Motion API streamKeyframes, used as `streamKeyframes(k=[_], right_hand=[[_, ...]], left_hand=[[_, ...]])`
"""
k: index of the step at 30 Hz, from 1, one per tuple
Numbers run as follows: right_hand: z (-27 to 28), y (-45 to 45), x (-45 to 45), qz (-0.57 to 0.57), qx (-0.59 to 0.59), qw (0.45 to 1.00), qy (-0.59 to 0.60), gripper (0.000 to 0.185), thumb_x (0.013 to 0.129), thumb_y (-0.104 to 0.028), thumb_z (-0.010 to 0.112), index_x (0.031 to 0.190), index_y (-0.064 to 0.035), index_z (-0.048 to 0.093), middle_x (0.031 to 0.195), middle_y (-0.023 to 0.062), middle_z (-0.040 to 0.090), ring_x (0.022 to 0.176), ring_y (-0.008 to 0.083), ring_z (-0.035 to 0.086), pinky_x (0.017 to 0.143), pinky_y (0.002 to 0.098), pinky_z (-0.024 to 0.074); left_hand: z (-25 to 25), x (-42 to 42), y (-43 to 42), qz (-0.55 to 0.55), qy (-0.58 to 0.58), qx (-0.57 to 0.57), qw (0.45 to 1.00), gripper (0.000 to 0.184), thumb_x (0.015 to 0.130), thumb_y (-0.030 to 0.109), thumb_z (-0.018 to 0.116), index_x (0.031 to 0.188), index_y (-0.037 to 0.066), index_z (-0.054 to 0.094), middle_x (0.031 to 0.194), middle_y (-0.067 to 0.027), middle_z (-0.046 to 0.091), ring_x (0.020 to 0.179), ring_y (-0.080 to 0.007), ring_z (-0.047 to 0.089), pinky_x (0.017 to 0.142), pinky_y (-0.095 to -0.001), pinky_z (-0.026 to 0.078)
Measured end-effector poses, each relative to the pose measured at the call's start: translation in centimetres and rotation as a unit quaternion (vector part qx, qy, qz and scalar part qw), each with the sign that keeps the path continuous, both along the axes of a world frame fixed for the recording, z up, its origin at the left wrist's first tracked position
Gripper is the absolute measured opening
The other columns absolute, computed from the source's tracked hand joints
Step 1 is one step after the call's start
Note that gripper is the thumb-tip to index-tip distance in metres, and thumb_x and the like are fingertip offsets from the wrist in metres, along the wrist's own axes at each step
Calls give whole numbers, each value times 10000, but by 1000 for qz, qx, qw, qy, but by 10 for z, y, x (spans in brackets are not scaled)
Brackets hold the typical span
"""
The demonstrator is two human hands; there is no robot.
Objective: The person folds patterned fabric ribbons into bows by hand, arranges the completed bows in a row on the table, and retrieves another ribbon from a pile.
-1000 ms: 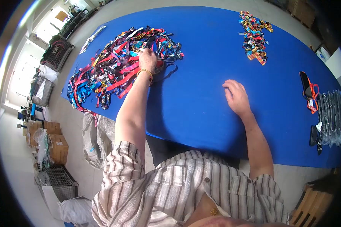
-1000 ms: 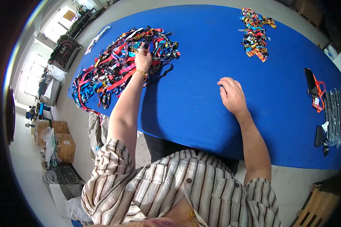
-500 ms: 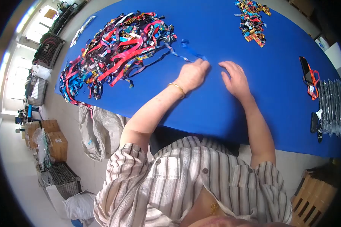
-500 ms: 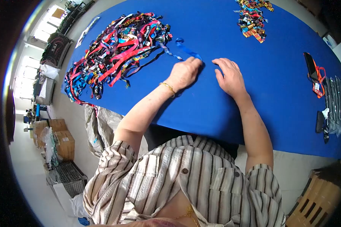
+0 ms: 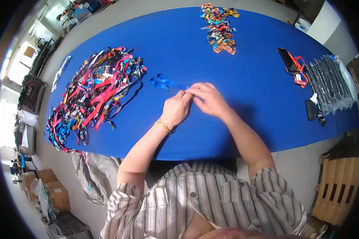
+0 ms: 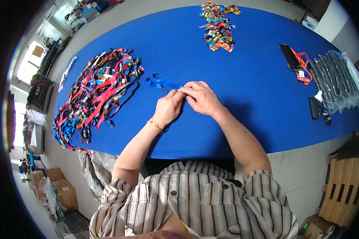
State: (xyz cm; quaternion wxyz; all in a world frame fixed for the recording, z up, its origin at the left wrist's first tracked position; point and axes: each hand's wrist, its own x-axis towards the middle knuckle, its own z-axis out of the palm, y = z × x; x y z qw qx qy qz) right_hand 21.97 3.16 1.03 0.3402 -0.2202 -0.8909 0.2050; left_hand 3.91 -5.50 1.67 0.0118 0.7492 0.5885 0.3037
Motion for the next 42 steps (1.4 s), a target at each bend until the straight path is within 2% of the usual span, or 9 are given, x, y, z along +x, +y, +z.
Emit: streamKeyframes(k=[4, 13, 22, 30, 34, 37, 39, 40, 42], right_hand=[[-2, 2, 1, -2, -5, 1000, -7, 178, 877, -105, 708, 1053, -83, 723, 1232, 90, 659, 1181, 284, 626, 1060, 437, 453], [-1, 6, -1, -114, 86, 984, 107, 77, 881, -89, 707, 913, -64, 641, 1157, 110, 669, 1153, 305, 640, 1037, 469, 464], [14, 11, 17, -140, 180, 969, 91, 131, 865, -79, 737, 916, -98, 618, 839, 61, 642, 826, 248, 650, 988, 450, 480], [28, 22, 39, -179, 248, 949, 81, 187, 818, -83, 754, 960, -109, 636, 771, 51, 582, 784, 247, 628, 963, 441, 488], [25, 34, 57, -230, 195, 948, 105, 165, 837, -92, 736, 973, -108, 643, 807, 63, 645, 795, 259, 650, 960, 442, 483], [19, 44, 64, -252, 162, 944, 135, 150, 849, -81, 710, 985, -103, 648, 845, 70, 679, 824, 272, 666, 964, 440, 474], [21, 46, 69, -261, 132, 949, 117, 150, 854, -65, 688, 995, -97, 651, 886, 75, 700, 866, 283, 675, 969, 444, 466], [22, 47, 71, -247, 120, 957, 93, 222, 835, -53, 659, 1054, -93, 665, 1012, 109, 709, 1039, 303, 667, 1029, 461, 445], [26, 41, 68, -208, 103, 969, 82, 284, 818, -60, 652, 1100, -91, 668, 1119, 123, 693, 1160, 309, 626, 1081, 469, 420]], left_hand=[[-1, 0, -1, 7, 11, -16, 1000, 164, 942, 63, 638, 1103, 86, 658, 904, -131, 647, 769, -386, 680, 653, -477, 557], [4, -20, 2, 69, 23, -18, 997, 143, 950, 79, 617, 1087, 75, 660, 975, -155, 705, 836, -384, 703, 719, -474, 566], [2, -59, 11, 192, 15, 14, 981, 195, 961, 129, 617, 1143, 104, 685, 982, -160, 746, 869, -354, 729, 764, -460, 574], [-1, -86, 23, 263, -10, 70, 962, 201, 983, 164, 628, 1170, 174, 700, 843, -172, 728, 788, -369, 713, 708, -484, 551], [0, -90, 31, 302, -26, 76, 950, 206, 981, 215, 652, 1165, 171, 736, 834, -139, 688, 817, -340, 680, 747, -455, 544], [6, -79, 34, 297, -80, 28, 951, 217, 976, 196, 652, 1155, 107, 736, 970, -120, 720, 920, -313, 659, 848, -434, 530], [3, -72, 39, 248, -44, 108, 962, 209, 969, 174, 653, 1141, 89, 733, 1025, -116, 721, 967, -317, 645, 902, -438, 512], [1, -67, 43, 221, -27, 148, 963, 204, 965, 163, 653, 1134, 80, 731, 1053, -113, 722, 991, -320, 638, 928, -440, 503], [-1, -57, 54, 165, -5, 216, 962, 192, 958, 130, 647, 1126, 94, 731, 1077, -119, 715, 1026, -325, 632, 1000, -461, 455]])
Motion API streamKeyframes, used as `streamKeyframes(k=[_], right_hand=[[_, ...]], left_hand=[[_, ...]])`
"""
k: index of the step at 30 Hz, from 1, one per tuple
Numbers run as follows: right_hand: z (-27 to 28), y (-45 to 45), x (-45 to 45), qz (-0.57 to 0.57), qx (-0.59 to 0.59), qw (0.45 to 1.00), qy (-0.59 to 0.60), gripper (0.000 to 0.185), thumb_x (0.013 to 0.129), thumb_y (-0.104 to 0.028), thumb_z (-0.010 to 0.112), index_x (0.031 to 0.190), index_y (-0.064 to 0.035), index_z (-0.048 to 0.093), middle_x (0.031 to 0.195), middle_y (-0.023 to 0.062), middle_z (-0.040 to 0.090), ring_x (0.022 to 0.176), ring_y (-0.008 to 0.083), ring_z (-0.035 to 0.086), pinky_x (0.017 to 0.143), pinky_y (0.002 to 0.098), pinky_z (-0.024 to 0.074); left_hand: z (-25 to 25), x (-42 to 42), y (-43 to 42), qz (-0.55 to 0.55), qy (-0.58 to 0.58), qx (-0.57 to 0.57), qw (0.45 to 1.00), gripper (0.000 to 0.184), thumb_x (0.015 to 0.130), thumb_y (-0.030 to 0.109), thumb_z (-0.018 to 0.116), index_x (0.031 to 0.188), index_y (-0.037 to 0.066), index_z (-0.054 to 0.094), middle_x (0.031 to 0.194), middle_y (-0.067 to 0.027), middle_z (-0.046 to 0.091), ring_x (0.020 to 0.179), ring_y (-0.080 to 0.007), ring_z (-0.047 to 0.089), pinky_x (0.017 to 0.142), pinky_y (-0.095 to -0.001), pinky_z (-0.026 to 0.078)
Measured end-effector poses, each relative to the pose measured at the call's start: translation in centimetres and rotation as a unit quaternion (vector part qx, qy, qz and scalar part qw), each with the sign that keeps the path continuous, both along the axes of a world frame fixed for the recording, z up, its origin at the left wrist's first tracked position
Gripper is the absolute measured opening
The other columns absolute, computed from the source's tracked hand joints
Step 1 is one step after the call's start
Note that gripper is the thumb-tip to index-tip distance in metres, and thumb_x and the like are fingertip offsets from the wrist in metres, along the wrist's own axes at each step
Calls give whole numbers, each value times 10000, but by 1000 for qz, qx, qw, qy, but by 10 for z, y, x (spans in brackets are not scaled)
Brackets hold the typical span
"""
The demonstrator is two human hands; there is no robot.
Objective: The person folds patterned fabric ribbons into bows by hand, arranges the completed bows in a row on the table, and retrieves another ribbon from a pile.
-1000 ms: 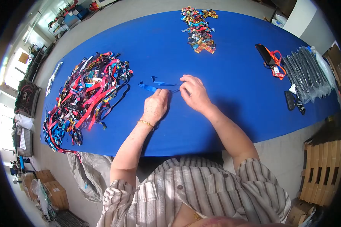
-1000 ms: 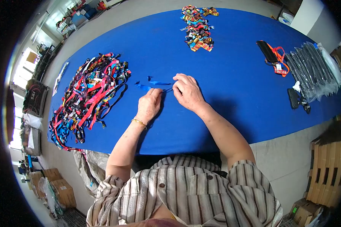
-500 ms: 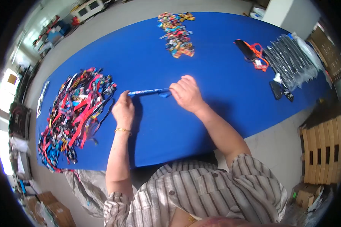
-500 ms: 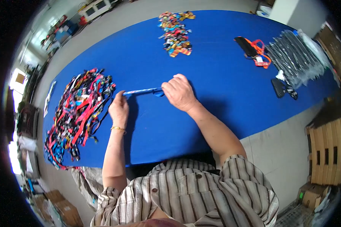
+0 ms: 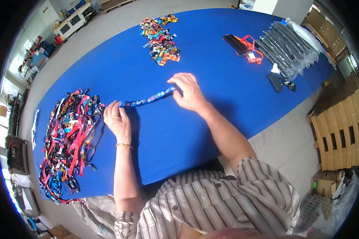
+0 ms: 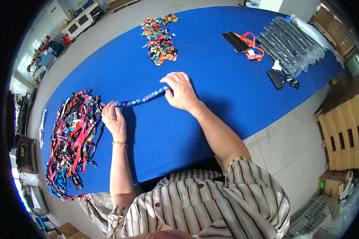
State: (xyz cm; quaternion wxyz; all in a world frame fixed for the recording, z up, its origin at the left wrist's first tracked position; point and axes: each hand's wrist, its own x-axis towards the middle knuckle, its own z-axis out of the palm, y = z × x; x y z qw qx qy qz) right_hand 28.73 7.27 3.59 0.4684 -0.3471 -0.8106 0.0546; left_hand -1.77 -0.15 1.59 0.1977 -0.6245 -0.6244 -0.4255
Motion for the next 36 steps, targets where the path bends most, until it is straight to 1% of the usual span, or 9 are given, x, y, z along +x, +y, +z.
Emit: streamKeyframes(k=[2, 7, 9, 11, 17, 26, 30, 33, 36], right_hand=[[-3, -5, -6, 74, -57, 996, -2, 385, 794, -84, 657, 1179, -91, 665, 1262, 123, 659, 1298, 306, 565, 1155, 469, 376], [-8, -26, -34, 164, -182, 968, 59, 327, 915, -202, 713, 1214, -82, 658, 1249, 132, 678, 1217, 338, 617, 1075, 451, 451], [-9, -32, -44, 184, -220, 956, 67, 315, 937, -205, 718, 1200, -42, 657, 1190, 157, 698, 1129, 349, 663, 991, 442, 503], [-14, -33, -53, 211, -218, 949, 91, 288, 939, -174, 721, 1176, -22, 664, 1130, 160, 714, 1067, 309, 695, 940, 411, 527], [-12, -34, -77, 290, -418, 846, 159, 248, 1023, -185, 639, 1153, 25, 663, 943, 77, 711, 878, 138, 696, 812, 303, 561], [-13, -11, -102, 338, -530, 754, 188, 159, 1042, -161, 625, 1048, -3, 637, 875, 59, 661, 810, 160, 668, 754, 298, 530], [-23, -10, -103, 281, -486, 797, 223, 110, 1017, -138, 642, 984, -35, 661, 911, 31, 677, 870, 112, 643, 792, 279, 508], [-21, -5, -89, 272, -512, 765, 278, 102, 1005, -129, 641, 1004, -30, 665, 1023, 49, 682, 997, 131, 613, 926, 320, 470], [-21, -2, -77, 302, -509, 725, 352, 95, 993, -125, 619, 988, -38, 659, 997, 44, 684, 945, 119, 605, 900, 296, 467]], left_hand=[[-4, 14, 2, -29, -48, -35, 998, 189, 984, 154, 632, 1127, 90, 737, 1071, -128, 725, 1026, -330, 648, 983, -454, 470], [-7, 59, -3, -92, -124, -89, 984, 223, 1020, 147, 593, 1177, 79, 736, 1004, -127, 756, 895, -251, 710, 836, -363, 551], [3, 71, -8, -175, -316, -163, 918, 241, 1022, 131, 578, 1209, 99, 726, 932, -105, 735, 810, -224, 692, 768, -358, 559], [9, 71, -12, -213, -410, -238, 854, 278, 1058, 152, 569, 1267, 43, 717, 976, -23, 740, 823, -72, 634, 775, -242, 529], [0, 50, -7, -312, -546, -243, 739, 329, 1090, 187, 551, 1339, 4, 664, 972, -37, 735, 783, -70, 645, 699, -229, 541], [0, 26, -2, -398, -588, -272, 649, 331, 1063, 119, 562, 1340, -61, 595, 901, -90, 701, 788, -142, 656, 742, -265, 551], [1, 16, -9, -362, -580, -293, 668, 335, 1029, 90, 608, 1330, -58, 610, 931, -94, 712, 790, -129, 654, 776, -267, 547], [0, 10, -14, -348, -574, -301, 677, 328, 1011, 68, 625, 1315, -55, 626, 945, -97, 722, 787, -122, 653, 801, -267, 544], [1, 8, -13, -346, -573, -324, 669, 319, 989, 36, 622, 1296, -53, 641, 987, -103, 733, 834, -121, 680, 808, -243, 534]])
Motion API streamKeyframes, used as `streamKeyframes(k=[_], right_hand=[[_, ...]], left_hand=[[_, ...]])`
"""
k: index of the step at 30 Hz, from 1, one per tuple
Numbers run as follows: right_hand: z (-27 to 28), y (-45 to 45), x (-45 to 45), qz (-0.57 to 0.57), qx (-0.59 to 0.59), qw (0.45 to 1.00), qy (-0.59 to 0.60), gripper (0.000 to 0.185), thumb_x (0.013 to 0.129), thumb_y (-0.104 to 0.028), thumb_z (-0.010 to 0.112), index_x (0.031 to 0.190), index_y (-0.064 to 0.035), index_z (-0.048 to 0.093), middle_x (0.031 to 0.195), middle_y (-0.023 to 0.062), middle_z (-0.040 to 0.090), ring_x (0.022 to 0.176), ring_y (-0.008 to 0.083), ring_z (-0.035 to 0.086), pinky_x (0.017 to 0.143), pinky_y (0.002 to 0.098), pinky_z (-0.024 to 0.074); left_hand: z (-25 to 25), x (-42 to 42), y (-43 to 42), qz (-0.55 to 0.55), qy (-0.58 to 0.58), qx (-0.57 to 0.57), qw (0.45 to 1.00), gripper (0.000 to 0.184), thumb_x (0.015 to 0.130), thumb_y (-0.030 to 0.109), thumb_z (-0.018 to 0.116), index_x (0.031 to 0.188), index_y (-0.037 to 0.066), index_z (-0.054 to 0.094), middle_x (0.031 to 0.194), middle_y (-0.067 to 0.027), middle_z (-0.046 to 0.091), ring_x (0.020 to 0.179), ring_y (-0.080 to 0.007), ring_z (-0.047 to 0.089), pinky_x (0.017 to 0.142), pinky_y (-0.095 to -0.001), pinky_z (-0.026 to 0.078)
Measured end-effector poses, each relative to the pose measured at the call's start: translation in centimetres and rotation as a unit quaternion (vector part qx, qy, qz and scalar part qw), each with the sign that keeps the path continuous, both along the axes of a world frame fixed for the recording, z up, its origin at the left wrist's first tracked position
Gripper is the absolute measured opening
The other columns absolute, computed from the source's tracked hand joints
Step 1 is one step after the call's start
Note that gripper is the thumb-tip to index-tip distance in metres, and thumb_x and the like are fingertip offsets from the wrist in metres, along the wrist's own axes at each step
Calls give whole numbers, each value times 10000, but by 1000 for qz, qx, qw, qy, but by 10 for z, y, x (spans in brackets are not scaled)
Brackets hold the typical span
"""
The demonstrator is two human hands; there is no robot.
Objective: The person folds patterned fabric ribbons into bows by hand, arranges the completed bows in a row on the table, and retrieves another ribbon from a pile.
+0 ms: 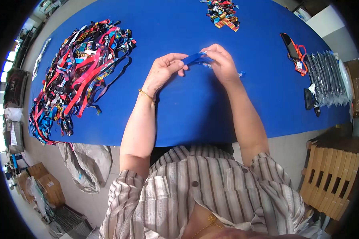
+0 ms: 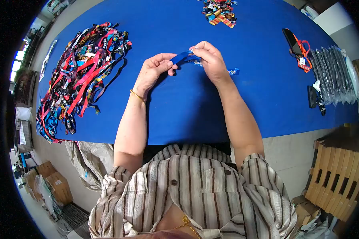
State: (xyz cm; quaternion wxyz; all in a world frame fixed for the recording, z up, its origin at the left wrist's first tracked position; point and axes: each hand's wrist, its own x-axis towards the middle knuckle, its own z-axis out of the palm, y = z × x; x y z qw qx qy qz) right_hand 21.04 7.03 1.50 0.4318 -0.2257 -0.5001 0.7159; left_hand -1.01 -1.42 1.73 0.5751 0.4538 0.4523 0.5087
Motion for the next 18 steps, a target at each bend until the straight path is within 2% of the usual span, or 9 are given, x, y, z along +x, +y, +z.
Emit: streamKeyframes(k=[1, 3, 4, 7, 10, 13, 18], right_hand=[[-1, 1, 4, -1, -7, 1000, 24, 90, 987, -128, 626, 982, -46, 662, 975, 29, 683, 913, 105, 598, 883, 282, 467], [-1, 4, 11, 0, 6, 1000, -1, 92, 988, -124, 608, 973, -44, 652, 992, 42, 683, 929, 113, 601, 895, 286, 466], [0, 5, 13, 2, 13, 1000, -12, 94, 989, -122, 600, 969, -43, 647, 1000, 49, 683, 938, 117, 603, 900, 288, 465], [11, 2, 16, 20, 0, 1000, 15, 114, 985, -128, 586, 936, -34, 629, 938, 67, 680, 923, 132, 618, 898, 291, 467], [13, 0, 17, 50, 17, 999, -2, 144, 1000, -148, 551, 921, -33, 589, 875, 108, 680, 882, 197, 646, 875, 344, 500], [22, -4, 19, 95, 14, 995, -37, 138, 992, -160, 572, 923, -42, 594, 775, 69, 645, 794, 185, 640, 793, 325, 506], [30, -7, 25, 114, -13, 983, -142, 175, 980, -191, 629, 957, -18, 624, 723, 47, 620, 717, 160, 621, 726, 306, 499]], left_hand=[[-2, 0, 1, 2, 0, 6, 1000, 320, 989, 31, 617, 1298, -51, 642, 999, -106, 734, 866, -128, 692, 823, -243, 536], [-1, 1, 0, 10, 2, 16, 1000, 322, 989, 22, 608, 1301, -46, 642, 1023, -113, 736, 929, -141, 715, 852, -244, 540], [1, 0, -2, 21, 15, -23, 999, 316, 994, -12, 580, 1303, -37, 642, 1059, -127, 739, 1014, -164, 727, 903, -251, 546], [0, 4, 1, 44, -34, 5, 998, 309, 1000, -40, 559, 1296, -35, 646, 1095, -130, 743, 1005, -168, 732, 915, -253, 550], [-2, 4, 3, 84, 14, 16, 996, 283, 1009, -46, 552, 1269, -32, 662, 1120, -128, 746, 989, -169, 738, 900, -252, 558], [-11, 0, 4, 136, 29, 61, 988, 250, 1016, -5, 604, 1255, -38, 670, 1125, -145, 749, 974, -177, 742, 893, -271, 577], [-19, -7, 10, 221, 35, 90, 971, 248, 1027, 26, 613, 1261, -34, 670, 1139, -136, 750, 976, -157, 727, 912, -269, 574]])
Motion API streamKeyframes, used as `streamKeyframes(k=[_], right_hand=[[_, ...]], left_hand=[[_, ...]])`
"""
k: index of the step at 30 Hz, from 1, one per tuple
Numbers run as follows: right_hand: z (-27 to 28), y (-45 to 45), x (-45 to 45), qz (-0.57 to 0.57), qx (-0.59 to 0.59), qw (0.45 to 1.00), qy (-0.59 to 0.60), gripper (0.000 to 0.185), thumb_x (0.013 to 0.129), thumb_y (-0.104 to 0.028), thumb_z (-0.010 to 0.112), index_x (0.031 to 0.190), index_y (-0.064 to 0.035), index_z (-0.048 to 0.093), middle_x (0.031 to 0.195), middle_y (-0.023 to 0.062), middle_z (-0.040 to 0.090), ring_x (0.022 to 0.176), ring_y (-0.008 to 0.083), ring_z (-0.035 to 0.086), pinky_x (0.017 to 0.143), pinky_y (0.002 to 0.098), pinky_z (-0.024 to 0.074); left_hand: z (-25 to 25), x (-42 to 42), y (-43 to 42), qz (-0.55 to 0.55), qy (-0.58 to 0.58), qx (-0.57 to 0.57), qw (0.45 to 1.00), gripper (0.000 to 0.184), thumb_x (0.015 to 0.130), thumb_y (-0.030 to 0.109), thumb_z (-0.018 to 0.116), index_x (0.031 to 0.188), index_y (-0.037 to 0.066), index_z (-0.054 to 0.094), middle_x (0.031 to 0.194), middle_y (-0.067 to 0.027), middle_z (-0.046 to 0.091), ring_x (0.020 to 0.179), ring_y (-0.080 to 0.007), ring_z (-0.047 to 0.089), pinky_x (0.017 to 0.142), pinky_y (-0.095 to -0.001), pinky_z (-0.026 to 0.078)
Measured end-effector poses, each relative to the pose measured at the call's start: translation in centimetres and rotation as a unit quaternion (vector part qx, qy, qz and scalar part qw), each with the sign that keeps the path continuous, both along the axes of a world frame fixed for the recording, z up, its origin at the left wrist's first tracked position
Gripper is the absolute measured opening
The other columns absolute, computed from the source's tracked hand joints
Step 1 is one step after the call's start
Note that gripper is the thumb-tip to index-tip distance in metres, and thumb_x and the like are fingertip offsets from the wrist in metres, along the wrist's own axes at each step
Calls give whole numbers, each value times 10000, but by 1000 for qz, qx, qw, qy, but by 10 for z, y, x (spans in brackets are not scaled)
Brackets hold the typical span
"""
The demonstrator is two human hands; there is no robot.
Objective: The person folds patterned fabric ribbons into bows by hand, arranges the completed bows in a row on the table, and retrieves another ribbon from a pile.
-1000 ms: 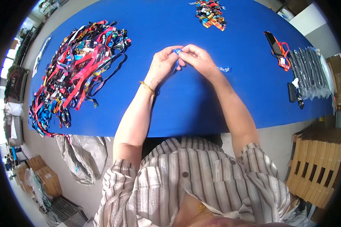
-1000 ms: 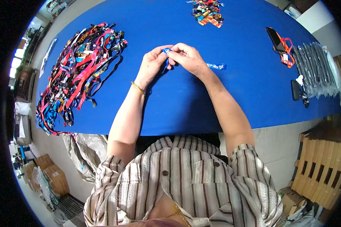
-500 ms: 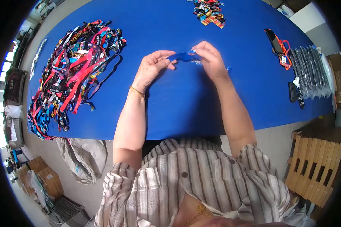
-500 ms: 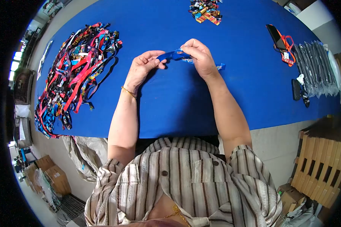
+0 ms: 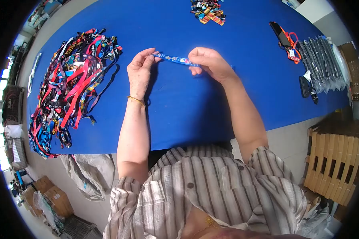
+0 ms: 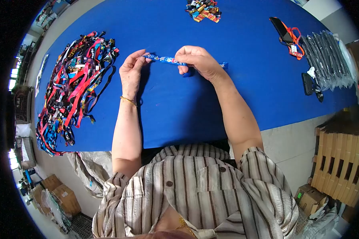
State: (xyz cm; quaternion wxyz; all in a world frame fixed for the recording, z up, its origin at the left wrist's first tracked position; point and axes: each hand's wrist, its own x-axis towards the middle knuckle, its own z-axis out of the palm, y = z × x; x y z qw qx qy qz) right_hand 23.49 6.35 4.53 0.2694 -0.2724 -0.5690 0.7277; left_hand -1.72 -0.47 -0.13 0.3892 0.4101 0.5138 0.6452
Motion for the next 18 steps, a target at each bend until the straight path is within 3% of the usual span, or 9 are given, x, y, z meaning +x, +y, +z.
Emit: streamKeyframes(k=[6, 10, 12, 15, 16, 18], right_hand=[[1, -1, 1, 106, 25, 994, -16, 287, 975, -266, 709, 1017, 18, 697, 714, 39, 648, 702, 135, 640, 712, 278, 511], [-2, -4, -4, 57, -22, 993, 98, 313, 1009, -284, 677, 1085, 19, 683, 763, 53, 677, 748, 150, 665, 742, 274, 522], [-5, -2, -6, 16, -34, 992, 121, 326, 1022, -292, 660, 1124, 17, 673, 794, 62, 693, 773, 157, 676, 758, 271, 523], [-2, -3, -6, -30, -35, 995, 93, 263, 1062, -239, 581, 1135, 2, 654, 814, 40, 683, 808, 168, 680, 824, 313, 539], [-5, 0, -5, -25, -52, 994, 93, 273, 1063, -245, 583, 1154, 2, 653, 837, 61, 691, 831, 178, 691, 819, 319, 549], [-5, -1, -7, -23, -51, 994, 92, 311, 1040, -294, 627, 1140, -2, 658, 841, 72, 706, 819, 168, 690, 797, 298, 530]], left_hand=[[-6, -1, 1, 0, 62, 0, 998, 254, 1037, 13, 588, 1273, -17, 679, 1164, -110, 750, 1041, -129, 701, 942, -255, 556], [-3, 4, 2, 31, 220, 0, 975, 342, 994, -54, 499, 1271, 11, 690, 1141, -72, 761, 1057, -113, 696, 938, -240, 528], [21, 10, -6, 37, 239, -54, 969, 408, 953, -50, 455, 1280, 27, 686, 1200, -76, 748, 1084, -124, 687, 943, -259, 519], [48, 27, -7, -20, 179, 46, 983, 374, 1002, -9, 450, 1310, 0, 663, 1278, -90, 713, 1208, -151, 637, 1039, -273, 466], [51, 30, -6, -59, 183, 42, 980, 356, 1029, 40, 475, 1346, -7, 631, 1332, -99, 686, 1272, -168, 599, 1092, -303, 433], [54, 44, -7, -127, 138, 37, 981, 357, 1038, 53, 521, 1381, -4, 602, 1312, -114, 688, 1261, -163, 602, 1077, -297, 445]])
